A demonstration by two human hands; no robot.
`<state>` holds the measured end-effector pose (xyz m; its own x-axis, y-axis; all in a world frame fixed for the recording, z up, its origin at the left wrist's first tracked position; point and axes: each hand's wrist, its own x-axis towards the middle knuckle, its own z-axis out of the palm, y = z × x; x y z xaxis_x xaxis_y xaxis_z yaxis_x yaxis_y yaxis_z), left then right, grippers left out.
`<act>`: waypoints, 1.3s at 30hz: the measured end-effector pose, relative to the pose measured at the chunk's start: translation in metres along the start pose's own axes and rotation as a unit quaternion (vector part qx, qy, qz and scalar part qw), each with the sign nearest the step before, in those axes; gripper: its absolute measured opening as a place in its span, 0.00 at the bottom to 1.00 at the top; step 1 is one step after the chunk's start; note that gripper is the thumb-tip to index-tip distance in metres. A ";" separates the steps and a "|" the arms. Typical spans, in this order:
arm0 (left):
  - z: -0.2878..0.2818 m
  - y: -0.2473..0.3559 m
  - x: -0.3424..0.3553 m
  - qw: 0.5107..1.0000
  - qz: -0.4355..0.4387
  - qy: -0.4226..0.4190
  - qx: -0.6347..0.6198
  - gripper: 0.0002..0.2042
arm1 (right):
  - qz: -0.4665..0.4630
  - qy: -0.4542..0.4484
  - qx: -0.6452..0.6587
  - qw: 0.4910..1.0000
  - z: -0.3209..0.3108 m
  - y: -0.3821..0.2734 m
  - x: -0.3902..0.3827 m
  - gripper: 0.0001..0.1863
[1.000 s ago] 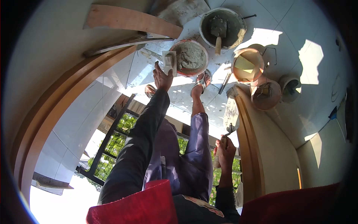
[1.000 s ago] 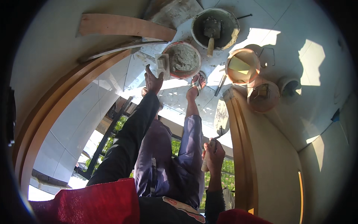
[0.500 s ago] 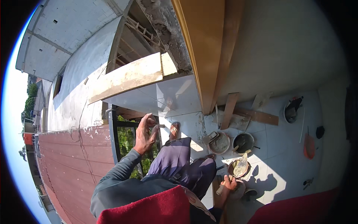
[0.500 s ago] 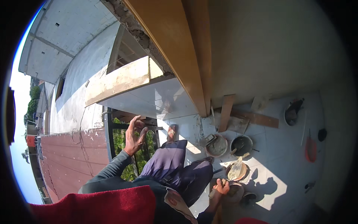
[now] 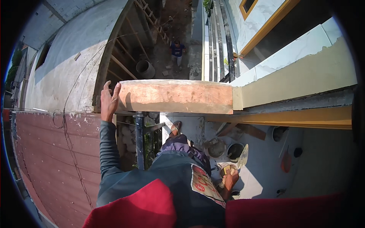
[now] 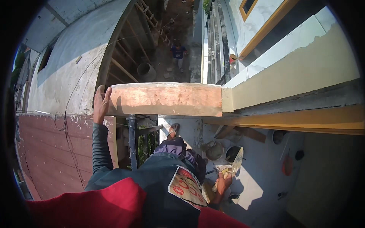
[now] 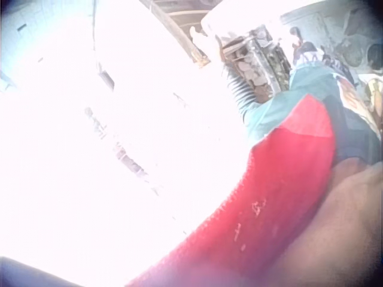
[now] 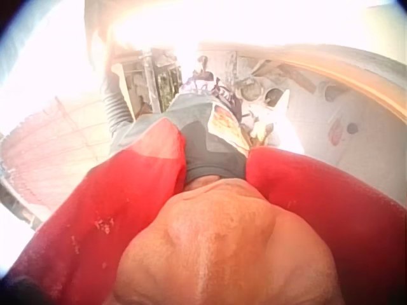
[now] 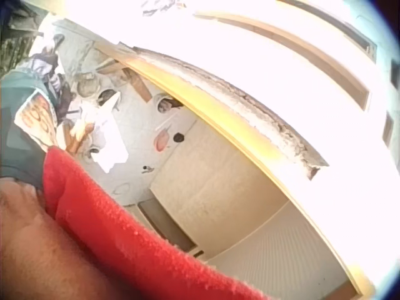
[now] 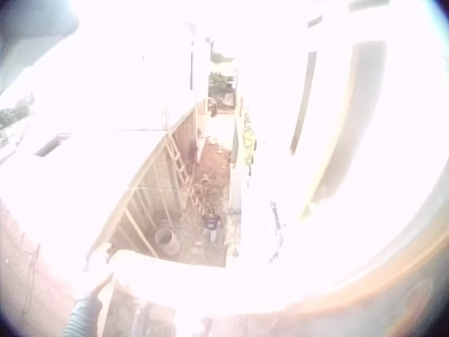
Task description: The person applies mortar to the side of a window frame using a trowel and a hawk, then uses a wooden board to level and shape the mortar along the corner.
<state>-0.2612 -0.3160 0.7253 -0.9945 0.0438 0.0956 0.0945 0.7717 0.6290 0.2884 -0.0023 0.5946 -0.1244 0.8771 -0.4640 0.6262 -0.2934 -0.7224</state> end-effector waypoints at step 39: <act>-0.023 -0.050 0.062 0.920 -0.107 -0.129 -0.354 0.18 | -0.057 0.074 -0.097 0.991 0.052 0.006 -0.032 0.21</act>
<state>-0.3268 -0.3666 0.7179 -0.9631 0.1584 -0.2176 -0.1889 0.1779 0.9657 0.2561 -0.0526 0.5782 -0.0977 0.9504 -0.2952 0.7524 -0.1236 -0.6470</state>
